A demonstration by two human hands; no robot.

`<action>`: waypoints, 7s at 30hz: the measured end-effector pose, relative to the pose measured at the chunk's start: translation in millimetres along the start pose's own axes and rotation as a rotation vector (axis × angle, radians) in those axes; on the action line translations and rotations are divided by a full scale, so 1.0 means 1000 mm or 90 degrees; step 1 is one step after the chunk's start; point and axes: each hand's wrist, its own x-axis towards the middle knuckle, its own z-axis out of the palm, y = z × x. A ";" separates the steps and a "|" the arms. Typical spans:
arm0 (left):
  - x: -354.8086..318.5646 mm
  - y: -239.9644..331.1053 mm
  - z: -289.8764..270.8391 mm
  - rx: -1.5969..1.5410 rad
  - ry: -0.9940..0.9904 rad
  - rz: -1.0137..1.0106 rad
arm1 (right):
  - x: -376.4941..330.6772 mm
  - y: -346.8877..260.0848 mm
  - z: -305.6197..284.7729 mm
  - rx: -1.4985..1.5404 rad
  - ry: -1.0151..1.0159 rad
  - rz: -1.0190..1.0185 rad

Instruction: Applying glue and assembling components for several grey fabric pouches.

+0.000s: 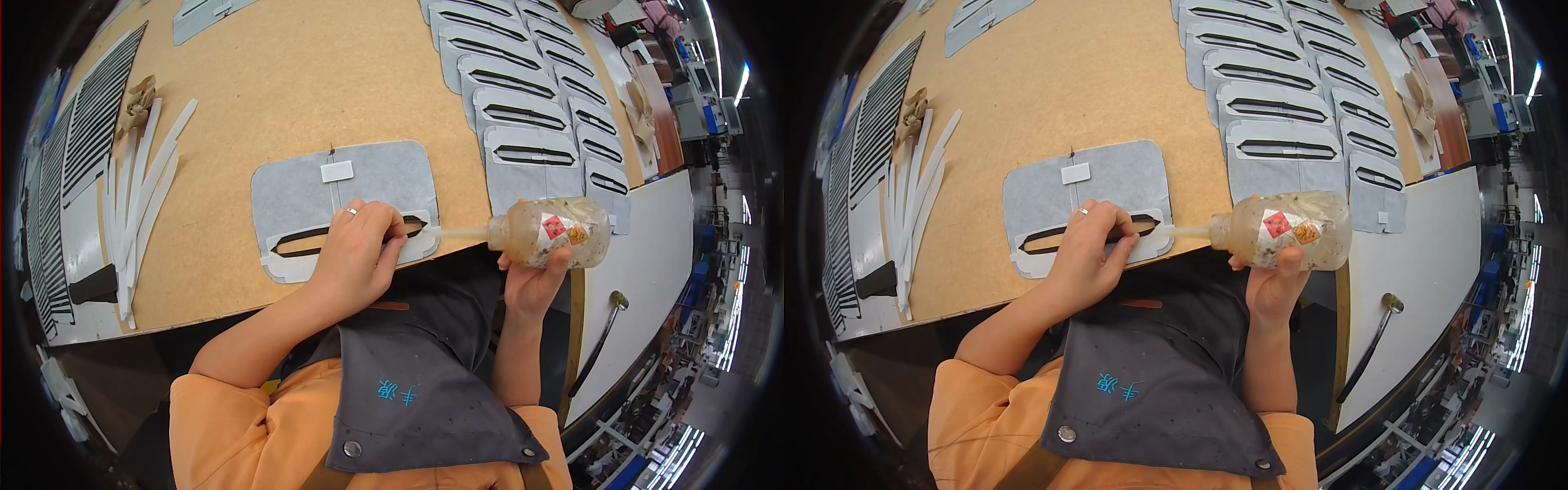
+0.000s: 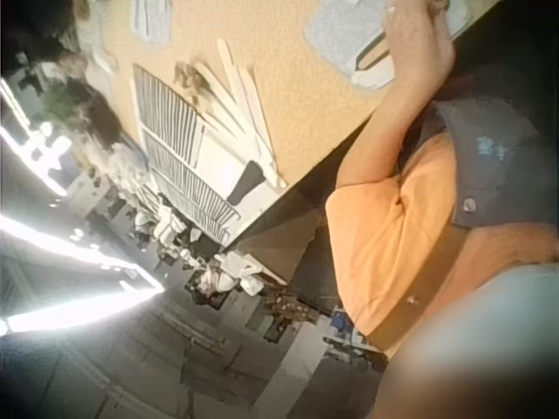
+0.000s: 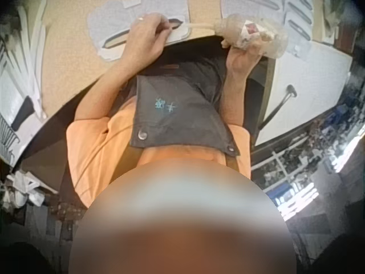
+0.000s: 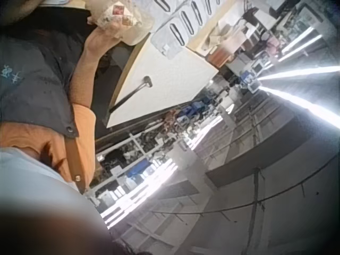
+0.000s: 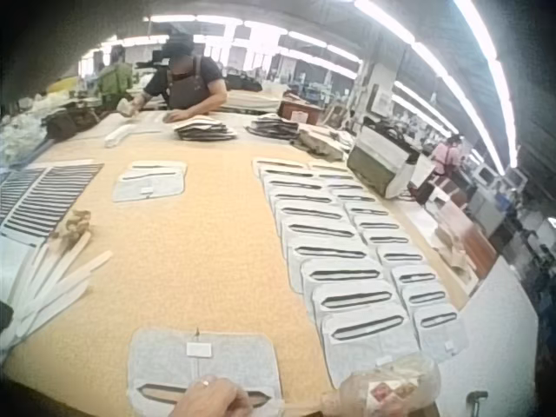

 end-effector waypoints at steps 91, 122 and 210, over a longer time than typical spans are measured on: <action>0.040 -0.026 -0.026 0.146 -0.087 0.105 | 0.005 0.029 0.034 -0.087 0.082 -0.160; 0.151 0.093 0.152 -0.106 -0.195 0.189 | -0.021 -0.068 -0.116 0.578 0.132 -0.164; 0.017 -0.028 -0.076 0.137 0.197 0.115 | 0.086 -0.054 -0.091 -0.967 0.076 -0.113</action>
